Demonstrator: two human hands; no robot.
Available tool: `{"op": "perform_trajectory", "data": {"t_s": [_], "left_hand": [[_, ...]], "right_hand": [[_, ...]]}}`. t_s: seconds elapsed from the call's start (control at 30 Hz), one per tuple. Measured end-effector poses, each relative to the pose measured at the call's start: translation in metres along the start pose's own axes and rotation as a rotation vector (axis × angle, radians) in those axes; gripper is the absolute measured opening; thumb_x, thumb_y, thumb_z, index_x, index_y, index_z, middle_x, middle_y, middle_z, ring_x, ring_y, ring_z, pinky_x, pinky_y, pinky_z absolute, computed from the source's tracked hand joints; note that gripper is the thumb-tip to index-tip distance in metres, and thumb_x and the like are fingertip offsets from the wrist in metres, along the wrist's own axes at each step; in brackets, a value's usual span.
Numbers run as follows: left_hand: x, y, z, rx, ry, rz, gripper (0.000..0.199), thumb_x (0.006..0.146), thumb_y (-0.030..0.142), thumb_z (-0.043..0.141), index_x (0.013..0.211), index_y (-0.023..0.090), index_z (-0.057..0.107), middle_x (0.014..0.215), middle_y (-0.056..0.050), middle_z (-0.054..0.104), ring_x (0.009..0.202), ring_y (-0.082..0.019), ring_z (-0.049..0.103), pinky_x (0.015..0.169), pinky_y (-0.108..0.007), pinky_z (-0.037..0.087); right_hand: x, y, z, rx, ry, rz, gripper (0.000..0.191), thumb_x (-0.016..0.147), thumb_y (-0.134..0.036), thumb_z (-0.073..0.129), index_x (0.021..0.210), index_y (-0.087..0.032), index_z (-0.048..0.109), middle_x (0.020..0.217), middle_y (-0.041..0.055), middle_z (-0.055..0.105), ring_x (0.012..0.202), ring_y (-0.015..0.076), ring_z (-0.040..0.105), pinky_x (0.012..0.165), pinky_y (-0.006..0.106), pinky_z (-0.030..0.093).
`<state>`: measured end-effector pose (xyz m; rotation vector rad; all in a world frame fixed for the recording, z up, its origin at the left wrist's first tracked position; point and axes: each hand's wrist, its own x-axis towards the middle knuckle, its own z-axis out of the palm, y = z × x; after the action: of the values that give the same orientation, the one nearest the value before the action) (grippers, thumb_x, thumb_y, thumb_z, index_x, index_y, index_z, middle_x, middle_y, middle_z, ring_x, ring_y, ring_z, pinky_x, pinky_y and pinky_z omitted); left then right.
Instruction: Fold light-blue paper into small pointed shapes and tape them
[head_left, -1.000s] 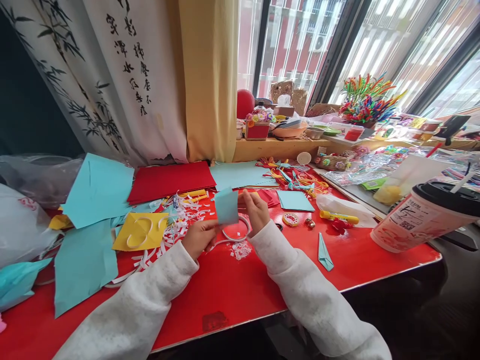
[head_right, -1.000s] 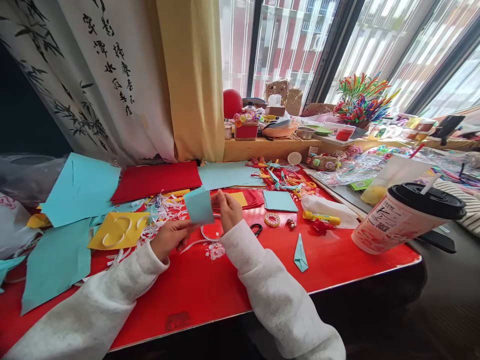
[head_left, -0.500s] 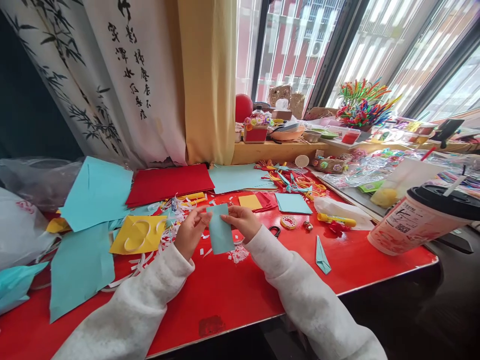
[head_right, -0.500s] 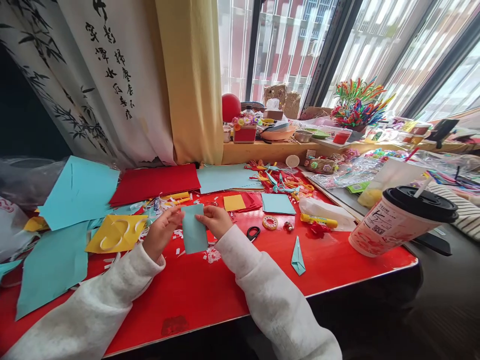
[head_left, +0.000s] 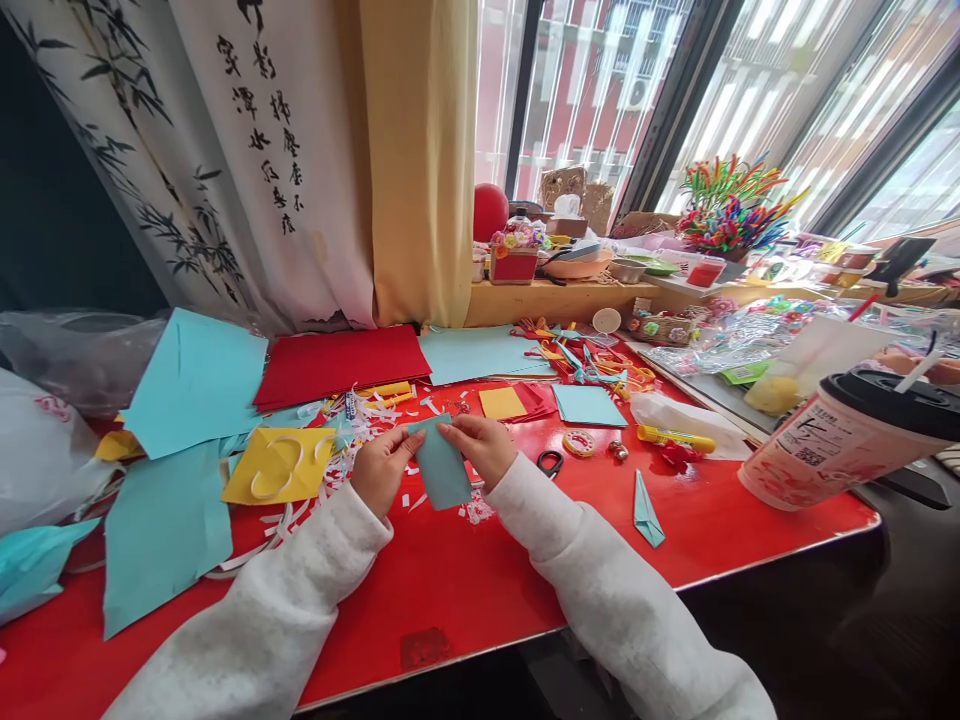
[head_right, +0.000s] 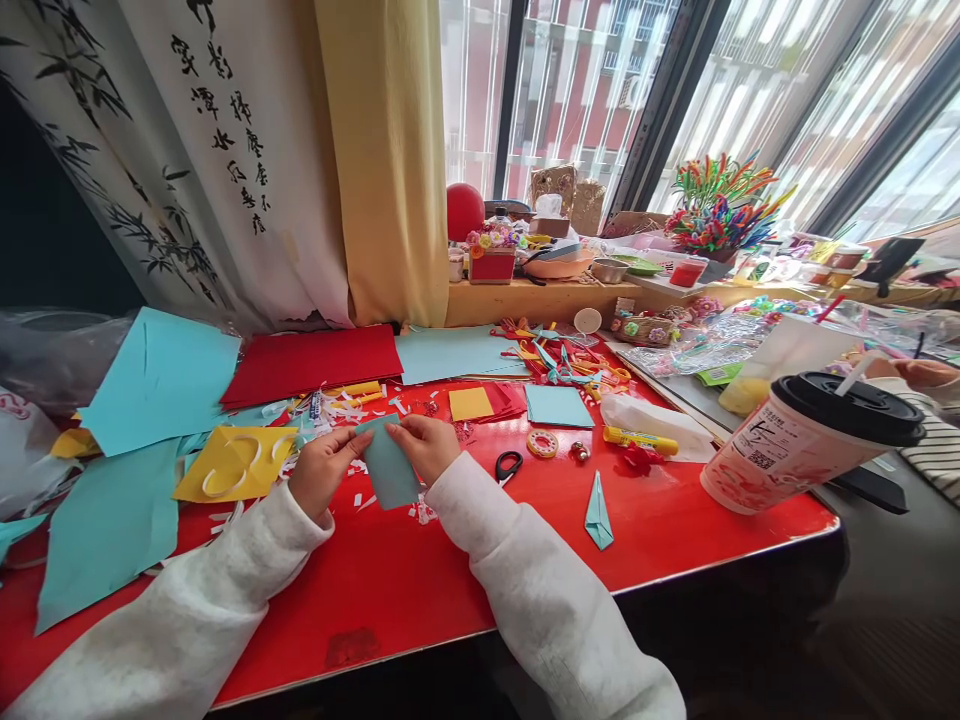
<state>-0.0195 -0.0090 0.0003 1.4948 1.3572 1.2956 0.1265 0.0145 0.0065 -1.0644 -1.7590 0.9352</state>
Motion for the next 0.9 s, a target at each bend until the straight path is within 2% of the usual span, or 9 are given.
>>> {"op": "perform_trajectory", "data": {"t_s": [0.13, 0.27, 0.43, 0.53, 0.6, 0.63, 0.73, 0.9], "left_hand": [[-0.0007, -0.0019, 0.0001, 0.032, 0.007, -0.007, 0.028, 0.069, 0.042, 0.051, 0.061, 0.015, 0.054, 0.056, 0.002, 0.050, 0.055, -0.010, 0.045, 0.054, -0.022, 0.037], [-0.0007, -0.0017, 0.0020, -0.010, 0.000, -0.012, 0.028, 0.069, 0.042, 0.052, 0.063, 0.016, 0.052, 0.057, 0.003, 0.048, 0.056, -0.010, 0.044, 0.053, -0.021, 0.037], [0.0007, -0.0020, 0.0013, -0.066, 0.110, -0.010, 0.027, 0.065, 0.041, 0.057, 0.073, 0.016, 0.054, 0.067, 0.001, 0.053, 0.061, -0.010, 0.047, 0.058, -0.021, 0.040], [0.0001, -0.0015, -0.0001, -0.032, 0.089, 0.002, 0.026, 0.065, 0.040, 0.057, 0.067, 0.015, 0.055, 0.061, 0.002, 0.051, 0.056, -0.009, 0.044, 0.053, -0.020, 0.037], [-0.0015, -0.0001, 0.0005, 0.002, 0.039, 0.007, 0.025, 0.064, 0.040, 0.058, 0.063, 0.015, 0.054, 0.056, 0.003, 0.048, 0.053, -0.009, 0.042, 0.049, -0.020, 0.034], [-0.0024, 0.0006, 0.0012, 0.012, 0.006, 0.009, 0.025, 0.064, 0.039, 0.058, 0.061, 0.015, 0.053, 0.055, 0.003, 0.047, 0.052, -0.008, 0.041, 0.048, -0.020, 0.034], [-0.0049, 0.0017, 0.0047, 0.016, -0.072, 0.007, 0.024, 0.064, 0.038, 0.058, 0.060, 0.015, 0.051, 0.054, 0.004, 0.046, 0.051, -0.008, 0.040, 0.047, -0.020, 0.033], [-0.0062, -0.0013, 0.0090, 0.032, -0.100, -0.002, 0.026, 0.065, 0.040, 0.057, 0.060, 0.016, 0.049, 0.054, 0.004, 0.046, 0.050, -0.008, 0.041, 0.047, -0.020, 0.033]], "right_hand": [[0.0014, 0.0028, 0.0009, -0.072, 0.002, -0.023, 0.034, 0.074, -0.042, 0.042, 0.053, -0.016, 0.034, 0.049, -0.0041, 0.029, 0.047, 0.0057, 0.027, 0.042, 0.018, 0.023], [0.0019, 0.0049, 0.0013, -0.033, 0.000, -0.013, 0.034, 0.074, -0.042, 0.043, 0.052, -0.016, 0.034, 0.048, -0.0044, 0.028, 0.045, 0.0055, 0.030, 0.041, 0.018, 0.026], [0.0016, 0.0051, 0.0009, 0.076, -0.077, 0.072, 0.032, 0.074, -0.044, 0.043, 0.057, -0.016, 0.041, 0.051, -0.0029, 0.039, 0.046, 0.0074, 0.042, 0.043, 0.020, 0.037], [0.0024, 0.0048, -0.0007, 0.071, -0.028, 0.006, 0.027, 0.070, -0.042, 0.051, 0.079, -0.016, 0.053, 0.075, 0.0022, 0.055, 0.059, 0.0101, 0.052, 0.054, 0.024, 0.045], [0.0028, 0.0039, -0.0017, 0.041, 0.011, -0.100, 0.034, 0.066, -0.039, 0.057, 0.093, -0.018, 0.053, 0.094, 0.0050, 0.055, 0.073, 0.0120, 0.055, 0.065, 0.025, 0.046], [0.0027, 0.0031, -0.0019, 0.023, 0.005, -0.154, 0.033, 0.066, -0.038, 0.058, 0.093, -0.018, 0.053, 0.097, 0.0055, 0.055, 0.077, 0.0126, 0.055, 0.069, 0.026, 0.045], [0.0004, -0.0002, -0.0003, -0.044, -0.048, -0.235, 0.017, 0.072, -0.031, 0.054, 0.080, -0.016, 0.055, 0.085, 0.0046, 0.058, 0.078, 0.0126, 0.055, 0.072, 0.025, 0.043], [-0.0034, -0.0034, 0.0035, -0.183, -0.005, -0.186, 0.008, 0.074, -0.023, 0.049, 0.072, -0.017, 0.052, 0.071, 0.0015, 0.058, 0.069, 0.0120, 0.053, 0.065, 0.025, 0.041]]}}
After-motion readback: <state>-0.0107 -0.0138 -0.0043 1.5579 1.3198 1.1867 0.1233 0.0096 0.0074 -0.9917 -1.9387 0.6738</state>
